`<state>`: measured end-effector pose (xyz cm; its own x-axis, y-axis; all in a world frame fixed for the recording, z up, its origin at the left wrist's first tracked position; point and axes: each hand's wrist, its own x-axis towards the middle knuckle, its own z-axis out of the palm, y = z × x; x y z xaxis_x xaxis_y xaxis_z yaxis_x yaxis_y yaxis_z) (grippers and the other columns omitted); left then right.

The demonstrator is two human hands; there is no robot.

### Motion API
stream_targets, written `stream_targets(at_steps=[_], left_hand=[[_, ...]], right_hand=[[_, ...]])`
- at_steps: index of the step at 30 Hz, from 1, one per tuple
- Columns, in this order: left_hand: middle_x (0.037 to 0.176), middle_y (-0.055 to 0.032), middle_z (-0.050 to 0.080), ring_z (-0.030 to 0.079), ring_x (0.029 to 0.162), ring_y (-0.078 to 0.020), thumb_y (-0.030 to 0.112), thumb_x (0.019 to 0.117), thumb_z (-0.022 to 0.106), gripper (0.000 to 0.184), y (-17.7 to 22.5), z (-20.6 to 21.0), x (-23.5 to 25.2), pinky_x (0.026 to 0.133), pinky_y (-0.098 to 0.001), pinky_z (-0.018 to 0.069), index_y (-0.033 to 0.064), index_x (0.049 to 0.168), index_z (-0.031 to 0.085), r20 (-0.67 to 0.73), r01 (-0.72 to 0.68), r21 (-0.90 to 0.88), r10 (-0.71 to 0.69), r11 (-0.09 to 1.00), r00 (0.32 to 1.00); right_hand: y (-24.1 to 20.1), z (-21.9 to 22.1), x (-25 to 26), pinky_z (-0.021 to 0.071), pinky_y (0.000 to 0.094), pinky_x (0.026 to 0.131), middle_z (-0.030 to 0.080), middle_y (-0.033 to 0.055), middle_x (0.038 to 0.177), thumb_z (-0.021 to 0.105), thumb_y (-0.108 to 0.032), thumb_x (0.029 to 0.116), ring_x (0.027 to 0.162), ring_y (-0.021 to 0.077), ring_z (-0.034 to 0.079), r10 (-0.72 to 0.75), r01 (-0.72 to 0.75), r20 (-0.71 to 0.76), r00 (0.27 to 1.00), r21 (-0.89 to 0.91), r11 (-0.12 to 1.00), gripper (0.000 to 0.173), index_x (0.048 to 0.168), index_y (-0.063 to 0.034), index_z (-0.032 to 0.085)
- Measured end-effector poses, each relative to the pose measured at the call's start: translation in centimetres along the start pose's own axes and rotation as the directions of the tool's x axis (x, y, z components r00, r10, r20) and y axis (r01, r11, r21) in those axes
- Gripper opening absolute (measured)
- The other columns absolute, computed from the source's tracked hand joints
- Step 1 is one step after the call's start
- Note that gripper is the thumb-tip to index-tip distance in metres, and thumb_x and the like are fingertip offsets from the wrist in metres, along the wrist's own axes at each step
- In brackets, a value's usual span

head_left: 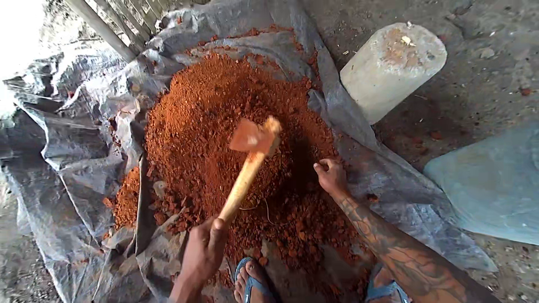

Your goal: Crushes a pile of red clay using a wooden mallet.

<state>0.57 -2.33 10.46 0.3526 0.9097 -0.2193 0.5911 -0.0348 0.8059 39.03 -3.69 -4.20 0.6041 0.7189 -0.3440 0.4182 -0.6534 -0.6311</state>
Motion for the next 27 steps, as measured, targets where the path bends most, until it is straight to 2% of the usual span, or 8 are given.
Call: stream_targets(at_steps=[6,8,10,13,18,23,25,27], left_hand=[[0.059,0.0129,0.052,0.049,0.046,-0.0004,0.077,0.0969,0.035,0.056,3.1,-0.8,2.2,0.042,-0.0210,0.0440,0.0276,0.086,0.060,-0.308,-0.515,-0.333,0.425,0.790,0.851],[0.055,0.0087,0.048,0.047,0.044,-0.0031,0.077,0.0976,0.032,0.067,-1.0,1.7,2.3,0.040,-0.0246,0.0424,0.0181,0.079,0.057,-0.262,-0.316,-0.108,0.280,0.943,0.924],[0.067,-0.0101,0.060,0.062,0.060,-0.0252,0.064,0.1042,0.027,0.074,-4.2,3.8,2.5,0.058,-0.0479,0.0531,0.0020,0.093,0.066,0.039,0.133,0.279,-0.149,0.951,0.988],[0.076,-0.0113,0.062,0.064,0.072,-0.0296,0.059,0.1069,0.023,0.070,-6.0,6.0,2.9,0.069,-0.0536,0.0522,0.0052,0.093,0.066,0.216,0.361,0.353,-0.450,0.863,0.866],[0.056,0.0054,0.052,0.048,0.043,-0.0082,0.078,0.0970,0.027,0.075,0.0,1.7,1.8,0.041,-0.0292,0.0452,0.0142,0.080,0.061,-0.050,0.047,-0.133,-0.054,0.990,0.997],[0.056,0.0116,0.049,0.046,0.043,-0.0016,0.077,0.0978,0.029,0.060,6.8,-2.8,6.4,0.038,-0.0226,0.0412,0.0245,0.082,0.055,-0.381,-0.555,-0.180,0.463,0.812,0.800],[0.056,0.0106,0.046,0.045,0.044,-0.0021,0.079,0.0968,0.026,0.065,5.2,-1.7,8.4,0.039,-0.0240,0.0410,0.0210,0.084,0.054,-0.406,-0.547,-0.079,0.474,0.833,0.782],[0.057,0.0022,0.048,0.048,0.046,-0.0102,0.071,0.1025,0.022,0.076,1.4,0.6,9.1,0.044,-0.0321,0.0452,0.0065,0.087,0.059,-0.282,-0.275,0.139,0.304,0.951,0.910]], right_hand=[[-0.6,-0.1,0.0,0.0419,0.0522,0.112,0.060,0.0224,0.137,0.059,-0.034,0.1036,0.132,0.0364,0.054,0.038,-0.037,-0.014,0.999,0.032,0.999,0.043,0.131,-0.0010,0.065],[-0.3,-0.1,0.0,0.0421,0.0523,0.112,0.060,0.0230,0.137,0.059,-0.033,0.1035,0.131,0.0364,0.055,0.042,-0.042,-0.014,0.999,0.039,0.998,0.043,0.131,-0.0005,0.065],[0.0,0.2,0.0,0.0419,0.0520,0.112,0.058,0.0234,0.139,0.059,-0.032,0.1035,0.132,0.0364,0.053,0.035,-0.035,-0.005,0.999,0.030,0.999,0.042,0.131,0.0001,0.064],[-0.1,0.1,-0.1,0.0421,0.0515,0.111,0.057,0.0222,0.140,0.059,-0.035,0.1035,0.133,0.0357,0.053,0.050,-0.050,0.012,0.999,0.023,0.998,0.043,0.131,-0.0020,0.064],[1.2,0.4,-0.5,0.0438,0.0517,0.111,0.056,0.0242,0.141,0.058,-0.031,0.1033,0.131,0.0376,0.054,-0.028,0.028,-0.023,0.999,0.013,1.000,0.042,0.130,0.0015,0.063],[0.8,0.8,-0.7,0.0416,0.0517,0.112,0.055,0.0233,0.143,0.060,-0.031,0.1026,0.134,0.0370,0.052,0.000,0.001,-0.052,0.999,0.018,1.000,0.042,0.130,0.0001,0.064],[0.4,0.8,-0.5,0.0422,0.0518,0.111,0.056,0.0226,0.141,0.060,-0.031,0.1029,0.133,0.0367,0.053,0.011,-0.009,-0.054,0.998,0.034,0.999,0.041,0.131,-0.0005,0.064],[0.3,0.9,-0.5,0.0426,0.0519,0.111,0.056,0.0225,0.141,0.059,-0.031,0.1033,0.133,0.0373,0.053,0.011,-0.009,-0.048,0.999,0.036,0.999,0.041,0.131,-0.0007,0.064]])
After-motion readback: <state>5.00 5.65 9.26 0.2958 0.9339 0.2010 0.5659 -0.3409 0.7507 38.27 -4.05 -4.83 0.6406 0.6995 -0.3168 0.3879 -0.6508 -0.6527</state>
